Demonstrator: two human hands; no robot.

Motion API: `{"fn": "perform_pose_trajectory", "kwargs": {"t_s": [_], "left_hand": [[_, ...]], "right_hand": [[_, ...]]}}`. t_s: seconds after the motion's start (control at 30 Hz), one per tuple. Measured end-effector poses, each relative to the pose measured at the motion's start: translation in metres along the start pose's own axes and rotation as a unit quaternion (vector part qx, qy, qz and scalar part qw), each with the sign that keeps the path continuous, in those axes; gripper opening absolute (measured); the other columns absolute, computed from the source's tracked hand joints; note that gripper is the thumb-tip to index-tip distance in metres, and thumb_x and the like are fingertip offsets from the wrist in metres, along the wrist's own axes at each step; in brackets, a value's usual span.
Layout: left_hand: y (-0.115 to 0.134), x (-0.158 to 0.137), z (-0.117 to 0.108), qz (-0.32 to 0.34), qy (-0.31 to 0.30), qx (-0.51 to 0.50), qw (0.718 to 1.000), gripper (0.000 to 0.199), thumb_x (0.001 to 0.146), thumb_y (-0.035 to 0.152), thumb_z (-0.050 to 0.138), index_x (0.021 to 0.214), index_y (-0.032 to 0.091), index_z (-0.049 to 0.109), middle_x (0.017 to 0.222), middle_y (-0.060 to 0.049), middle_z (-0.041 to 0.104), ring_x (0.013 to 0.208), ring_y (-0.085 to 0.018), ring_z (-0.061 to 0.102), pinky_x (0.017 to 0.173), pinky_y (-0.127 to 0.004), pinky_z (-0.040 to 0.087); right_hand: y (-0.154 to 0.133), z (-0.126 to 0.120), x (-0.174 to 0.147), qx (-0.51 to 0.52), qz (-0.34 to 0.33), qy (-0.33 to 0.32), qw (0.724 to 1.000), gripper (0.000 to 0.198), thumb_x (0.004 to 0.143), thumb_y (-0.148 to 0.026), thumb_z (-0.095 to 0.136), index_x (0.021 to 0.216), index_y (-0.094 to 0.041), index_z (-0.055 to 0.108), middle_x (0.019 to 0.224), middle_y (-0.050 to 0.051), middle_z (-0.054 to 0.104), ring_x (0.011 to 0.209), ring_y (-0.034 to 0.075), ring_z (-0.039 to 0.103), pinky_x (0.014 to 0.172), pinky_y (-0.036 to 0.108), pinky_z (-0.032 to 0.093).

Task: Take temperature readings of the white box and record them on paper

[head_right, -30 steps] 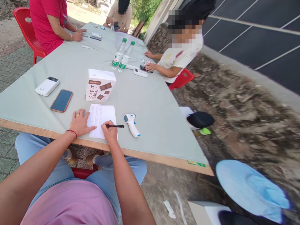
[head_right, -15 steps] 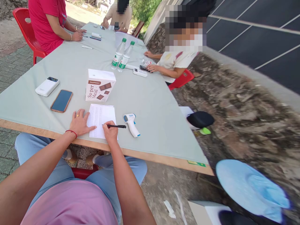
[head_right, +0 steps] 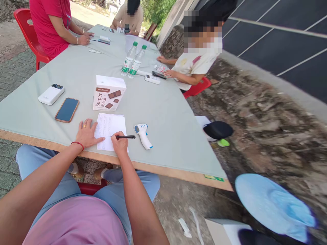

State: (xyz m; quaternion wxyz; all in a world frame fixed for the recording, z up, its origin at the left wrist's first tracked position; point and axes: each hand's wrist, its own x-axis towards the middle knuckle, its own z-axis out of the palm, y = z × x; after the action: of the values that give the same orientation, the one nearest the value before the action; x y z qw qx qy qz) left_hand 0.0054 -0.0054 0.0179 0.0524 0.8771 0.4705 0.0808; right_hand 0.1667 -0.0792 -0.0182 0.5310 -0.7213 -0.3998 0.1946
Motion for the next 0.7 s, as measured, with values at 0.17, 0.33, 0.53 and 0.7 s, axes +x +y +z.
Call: {"fn": "perform_pose_trajectory", "kwargs": {"t_s": [0.17, 0.33, 0.53, 0.7], "left_hand": [[0.000, 0.000, -0.001, 0.001, 0.000, 0.000, 1.000, 0.084, 0.075, 0.070, 0.055, 0.136, 0.013, 0.047, 0.146, -0.023, 0.038, 0.140, -0.037, 0.028, 0.114, -0.056, 0.015], [0.000, -0.001, -0.002, 0.004, 0.002, -0.013, 1.000, 0.082, 0.075, 0.069, 0.056, 0.134, 0.013, 0.048, 0.144, -0.023, 0.040, 0.140, -0.037, 0.028, 0.115, -0.055, 0.014], [0.000, -0.001, -0.001, 0.000, 0.004, -0.009, 1.000, 0.081, 0.075, 0.069, 0.055, 0.135, 0.016, 0.047, 0.145, -0.021, 0.040, 0.140, -0.036, 0.027, 0.115, -0.055, 0.014], [-0.002, -0.002, -0.001, 0.003, 0.012, -0.014, 1.000, 0.075, 0.079, 0.065, 0.054, 0.134, 0.014, 0.047, 0.143, -0.022, 0.041, 0.140, -0.035, 0.029, 0.115, -0.056, 0.016]], "right_hand": [[0.000, 0.000, 0.000, 0.024, -0.015, 0.022, 0.999, 0.012, 0.066, -0.035, 0.050, 0.063, -0.023, 0.051, 0.058, -0.003, 0.052, 0.061, 0.016, 0.047, 0.061, 0.029, 0.041], [0.001, 0.000, 0.000, 0.034, -0.022, 0.037, 0.998, 0.014, 0.068, -0.037, 0.050, 0.065, -0.023, 0.050, 0.060, -0.003, 0.052, 0.062, 0.016, 0.048, 0.062, 0.029, 0.042], [0.005, -0.001, -0.003, 0.022, -0.059, 0.057, 0.996, 0.032, 0.085, -0.045, 0.044, 0.104, -0.021, 0.053, 0.087, 0.003, 0.061, 0.080, 0.018, 0.057, 0.078, 0.033, 0.046], [0.007, -0.009, 0.009, -0.137, -0.108, 0.070, 0.982, 0.034, 0.091, -0.034, 0.033, 0.113, -0.019, 0.055, 0.107, 0.011, 0.061, 0.105, 0.023, 0.055, 0.092, 0.037, 0.041]]}}
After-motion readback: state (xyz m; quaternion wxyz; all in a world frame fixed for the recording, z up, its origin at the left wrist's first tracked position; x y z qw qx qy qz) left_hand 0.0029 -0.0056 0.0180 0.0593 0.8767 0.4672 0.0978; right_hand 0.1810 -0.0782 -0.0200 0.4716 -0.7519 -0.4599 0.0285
